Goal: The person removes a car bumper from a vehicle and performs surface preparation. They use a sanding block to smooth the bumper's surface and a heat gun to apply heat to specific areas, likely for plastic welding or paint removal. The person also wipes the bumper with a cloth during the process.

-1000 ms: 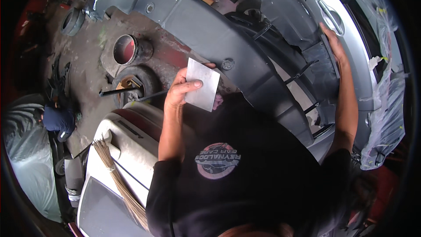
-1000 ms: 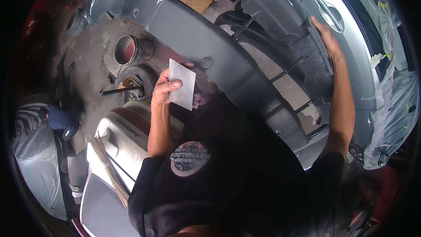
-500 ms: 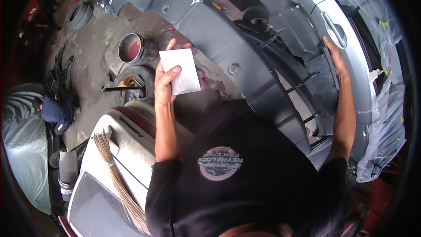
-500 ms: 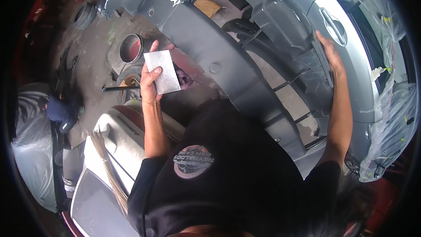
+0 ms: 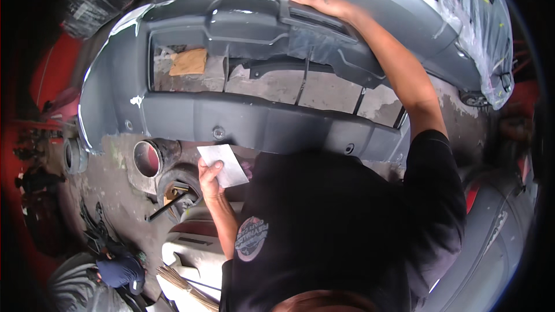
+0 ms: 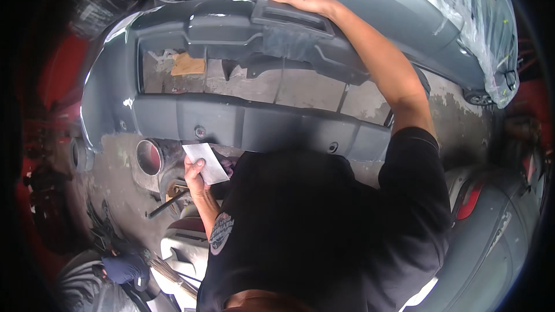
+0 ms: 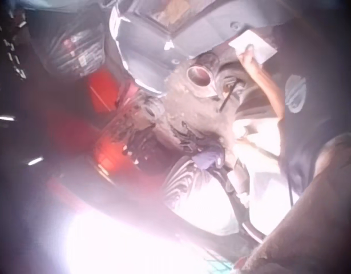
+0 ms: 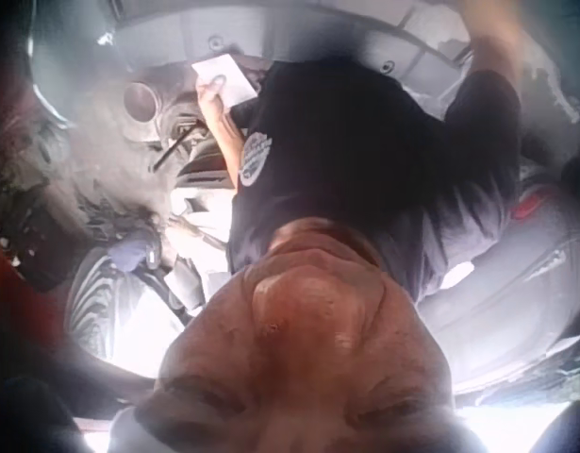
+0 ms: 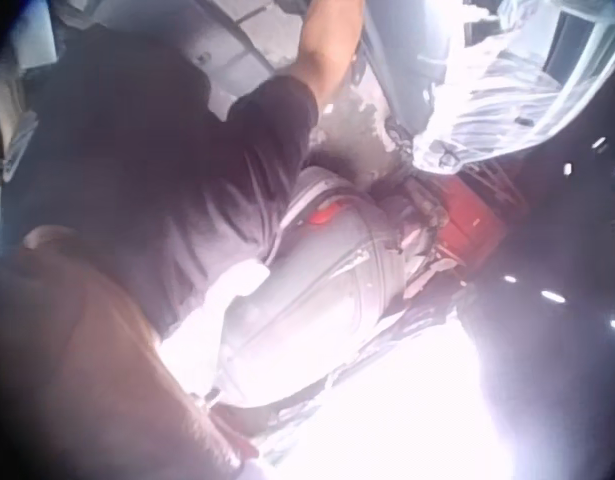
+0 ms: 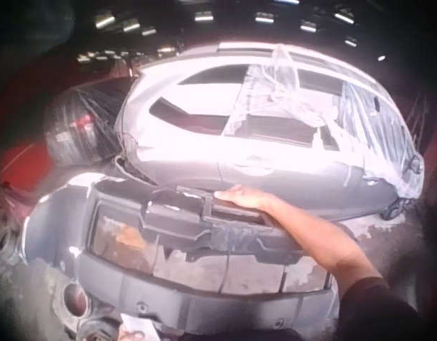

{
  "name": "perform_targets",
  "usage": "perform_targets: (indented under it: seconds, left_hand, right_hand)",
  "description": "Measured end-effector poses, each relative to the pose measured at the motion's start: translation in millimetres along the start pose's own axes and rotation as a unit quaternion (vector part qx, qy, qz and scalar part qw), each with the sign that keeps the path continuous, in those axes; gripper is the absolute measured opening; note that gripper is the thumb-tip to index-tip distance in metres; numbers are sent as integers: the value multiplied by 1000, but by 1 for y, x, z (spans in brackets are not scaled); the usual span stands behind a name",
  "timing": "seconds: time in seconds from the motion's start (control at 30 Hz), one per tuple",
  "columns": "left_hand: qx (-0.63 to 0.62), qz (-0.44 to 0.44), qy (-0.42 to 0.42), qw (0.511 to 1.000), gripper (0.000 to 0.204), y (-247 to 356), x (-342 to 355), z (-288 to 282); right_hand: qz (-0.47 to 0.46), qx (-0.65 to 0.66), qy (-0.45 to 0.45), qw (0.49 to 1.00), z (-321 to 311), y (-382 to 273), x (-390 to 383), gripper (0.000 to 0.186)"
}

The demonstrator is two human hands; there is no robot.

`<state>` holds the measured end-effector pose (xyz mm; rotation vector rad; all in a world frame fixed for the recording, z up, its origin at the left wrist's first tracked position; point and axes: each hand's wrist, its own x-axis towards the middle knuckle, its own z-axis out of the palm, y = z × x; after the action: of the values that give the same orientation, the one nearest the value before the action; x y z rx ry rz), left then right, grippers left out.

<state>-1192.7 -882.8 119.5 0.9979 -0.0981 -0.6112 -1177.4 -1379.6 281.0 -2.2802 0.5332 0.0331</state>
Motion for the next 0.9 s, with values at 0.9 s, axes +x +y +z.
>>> perform_targets:
  seconds: [0.9]
  left_hand:
    - [100, -1, 110, 989, 35, -1, 3, 75]
  right_hand:
    - [-66, -106, -106, 987, -16, 23, 43, 62]
